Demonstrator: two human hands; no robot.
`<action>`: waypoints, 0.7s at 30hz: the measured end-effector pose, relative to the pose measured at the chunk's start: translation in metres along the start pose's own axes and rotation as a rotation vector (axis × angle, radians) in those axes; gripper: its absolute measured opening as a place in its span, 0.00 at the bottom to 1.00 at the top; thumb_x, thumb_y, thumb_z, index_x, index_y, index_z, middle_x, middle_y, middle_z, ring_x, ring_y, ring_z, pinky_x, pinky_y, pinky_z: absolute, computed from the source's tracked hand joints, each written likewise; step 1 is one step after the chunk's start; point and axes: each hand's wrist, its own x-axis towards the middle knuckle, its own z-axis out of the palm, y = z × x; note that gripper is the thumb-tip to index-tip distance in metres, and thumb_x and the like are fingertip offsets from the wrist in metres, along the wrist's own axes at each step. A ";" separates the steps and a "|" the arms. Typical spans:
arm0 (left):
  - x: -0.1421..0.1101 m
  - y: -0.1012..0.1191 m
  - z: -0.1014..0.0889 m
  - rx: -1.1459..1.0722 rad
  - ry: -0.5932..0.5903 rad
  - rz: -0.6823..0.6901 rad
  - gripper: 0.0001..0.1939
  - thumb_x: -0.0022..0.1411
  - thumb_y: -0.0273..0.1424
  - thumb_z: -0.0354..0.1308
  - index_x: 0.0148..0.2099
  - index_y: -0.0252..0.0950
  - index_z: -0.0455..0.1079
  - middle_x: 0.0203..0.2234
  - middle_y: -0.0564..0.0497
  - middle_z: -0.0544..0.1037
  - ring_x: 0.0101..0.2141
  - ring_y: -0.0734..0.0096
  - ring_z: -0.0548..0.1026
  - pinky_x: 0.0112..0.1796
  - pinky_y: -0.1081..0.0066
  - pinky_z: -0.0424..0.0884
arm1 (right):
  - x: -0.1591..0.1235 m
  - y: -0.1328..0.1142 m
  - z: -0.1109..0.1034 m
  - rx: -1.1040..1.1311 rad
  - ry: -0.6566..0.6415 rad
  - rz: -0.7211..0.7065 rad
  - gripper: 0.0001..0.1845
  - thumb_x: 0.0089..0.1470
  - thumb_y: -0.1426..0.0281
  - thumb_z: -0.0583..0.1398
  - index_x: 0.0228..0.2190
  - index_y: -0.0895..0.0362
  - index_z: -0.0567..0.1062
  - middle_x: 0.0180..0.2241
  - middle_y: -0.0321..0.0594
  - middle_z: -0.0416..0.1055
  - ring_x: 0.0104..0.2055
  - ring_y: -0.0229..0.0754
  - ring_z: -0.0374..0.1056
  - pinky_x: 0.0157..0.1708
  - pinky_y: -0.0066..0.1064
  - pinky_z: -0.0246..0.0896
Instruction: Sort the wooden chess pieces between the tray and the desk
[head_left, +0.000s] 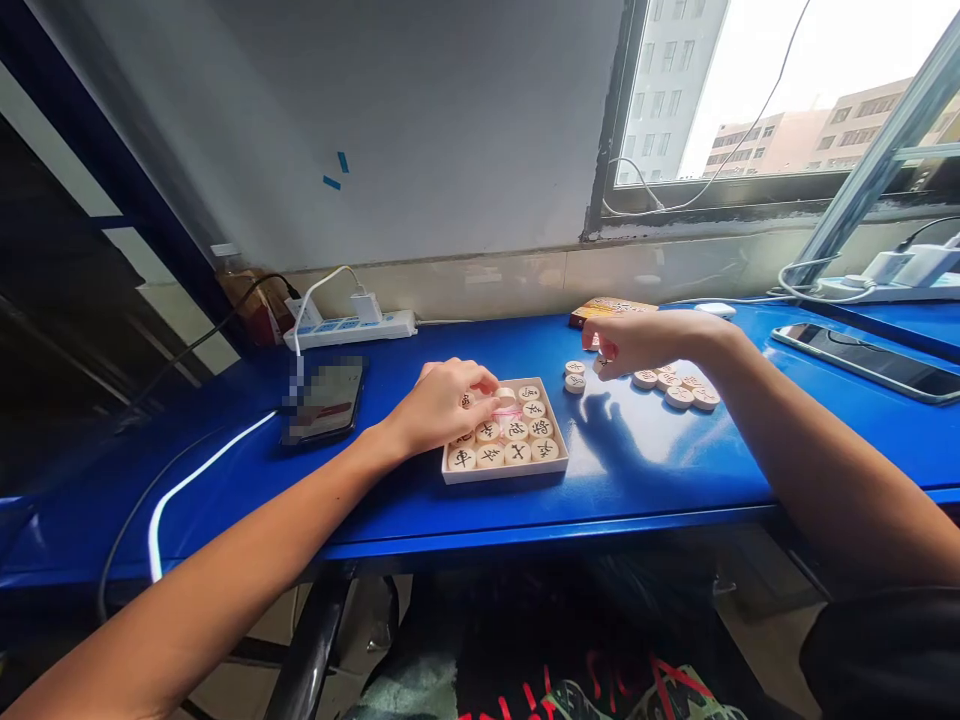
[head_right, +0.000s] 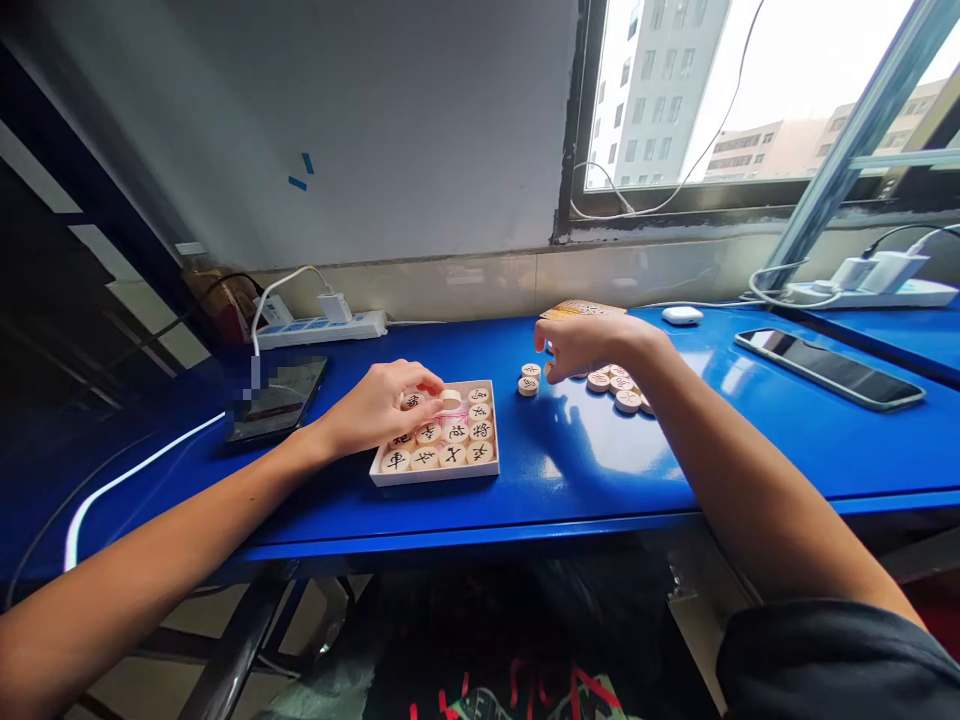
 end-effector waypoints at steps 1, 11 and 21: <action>0.000 0.001 -0.001 -0.002 0.005 0.005 0.11 0.60 0.37 0.55 0.38 0.36 0.73 0.35 0.50 0.77 0.37 0.65 0.72 0.38 0.67 0.63 | -0.002 -0.002 0.000 -0.001 -0.004 0.014 0.26 0.43 0.59 0.62 0.45 0.52 0.68 0.36 0.40 0.73 0.31 0.43 0.68 0.26 0.30 0.58; 0.000 -0.001 -0.001 -0.041 0.093 0.107 0.09 0.60 0.35 0.57 0.39 0.36 0.71 0.33 0.52 0.77 0.35 0.68 0.73 0.37 0.68 0.64 | -0.011 -0.047 -0.005 0.171 0.348 -0.226 0.19 0.54 0.65 0.57 0.48 0.54 0.69 0.43 0.43 0.72 0.40 0.45 0.69 0.34 0.32 0.60; 0.003 -0.006 -0.001 -0.284 0.227 0.081 0.09 0.57 0.34 0.59 0.39 0.34 0.70 0.36 0.49 0.71 0.28 0.76 0.68 0.29 0.74 0.64 | -0.004 -0.095 0.020 0.370 0.503 -0.427 0.13 0.58 0.65 0.54 0.31 0.60 0.74 0.31 0.41 0.71 0.30 0.36 0.64 0.29 0.27 0.53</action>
